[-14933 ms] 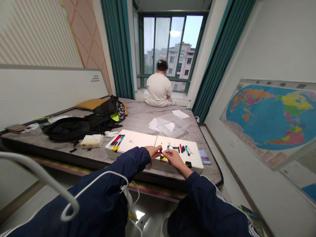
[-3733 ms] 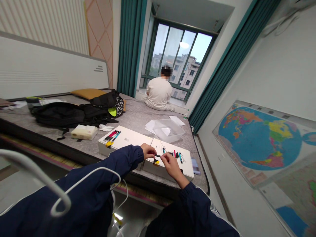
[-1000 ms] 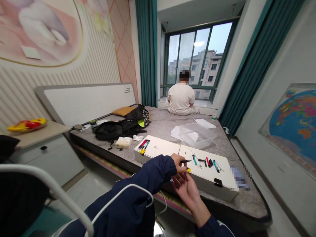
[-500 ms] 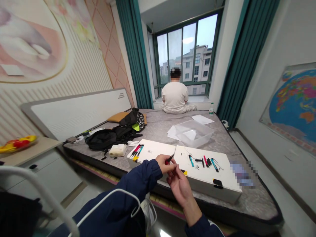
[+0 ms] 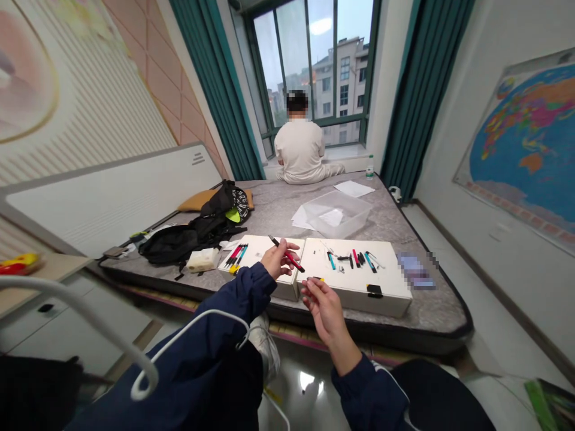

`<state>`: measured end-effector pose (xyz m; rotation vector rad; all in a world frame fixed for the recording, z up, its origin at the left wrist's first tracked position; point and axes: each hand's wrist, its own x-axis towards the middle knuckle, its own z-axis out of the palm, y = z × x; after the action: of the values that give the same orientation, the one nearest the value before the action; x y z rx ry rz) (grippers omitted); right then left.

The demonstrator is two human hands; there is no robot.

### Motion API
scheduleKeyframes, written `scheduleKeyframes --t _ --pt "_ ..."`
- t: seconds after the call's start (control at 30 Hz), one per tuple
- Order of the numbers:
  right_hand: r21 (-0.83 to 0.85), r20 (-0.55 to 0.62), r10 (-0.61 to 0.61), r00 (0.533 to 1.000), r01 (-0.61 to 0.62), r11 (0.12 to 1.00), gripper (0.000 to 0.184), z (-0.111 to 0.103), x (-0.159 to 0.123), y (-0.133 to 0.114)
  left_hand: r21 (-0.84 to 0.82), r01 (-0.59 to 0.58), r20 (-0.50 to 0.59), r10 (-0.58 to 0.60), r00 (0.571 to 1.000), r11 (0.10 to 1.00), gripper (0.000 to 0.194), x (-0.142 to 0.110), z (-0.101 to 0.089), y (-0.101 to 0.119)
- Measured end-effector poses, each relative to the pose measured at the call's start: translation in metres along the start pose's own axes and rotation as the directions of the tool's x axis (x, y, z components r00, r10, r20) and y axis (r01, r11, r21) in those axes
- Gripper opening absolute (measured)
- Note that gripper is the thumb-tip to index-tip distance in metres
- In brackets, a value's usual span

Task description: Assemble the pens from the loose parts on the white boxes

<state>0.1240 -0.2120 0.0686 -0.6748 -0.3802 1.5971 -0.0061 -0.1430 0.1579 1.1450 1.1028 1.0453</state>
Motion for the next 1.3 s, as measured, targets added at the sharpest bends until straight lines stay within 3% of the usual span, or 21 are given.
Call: scheduleKeyframes --t 0.23,0.4,0.67,0.97,1.3 --pt "-0.121 -0.031 -0.22 0.975 0.215 0.969 0.029 0.009 -0.002 -0.008 -0.076 0.003 0.003 -0.003 1.0 0.997 0.055 -0.006 0.008 -0.002" --pt "-0.169 0.017 -0.29 0.957 0.288 0.942 0.029 0.006 0.0 -0.006 -0.097 0.015 -0.034 -0.018 0.999 0.995 0.052 -0.007 0.004 -0.001" --pt "-0.264 0.045 -0.399 0.916 0.396 0.879 0.028 0.003 0.001 -0.006 -0.09 0.06 0.013 -0.059 0.998 0.994 0.048 -0.01 0.005 -0.001" --pt "-0.332 0.063 -0.452 0.89 0.445 0.831 0.026 -0.001 0.005 -0.007 -0.071 0.1 0.038 -0.098 0.994 0.992 0.036 -0.009 0.001 -0.008" --pt "-0.416 0.082 -0.441 0.894 0.433 0.8 0.032 -0.014 0.01 -0.003 -0.063 0.066 0.136 -0.057 0.989 0.996 0.04 -0.01 0.004 -0.02"
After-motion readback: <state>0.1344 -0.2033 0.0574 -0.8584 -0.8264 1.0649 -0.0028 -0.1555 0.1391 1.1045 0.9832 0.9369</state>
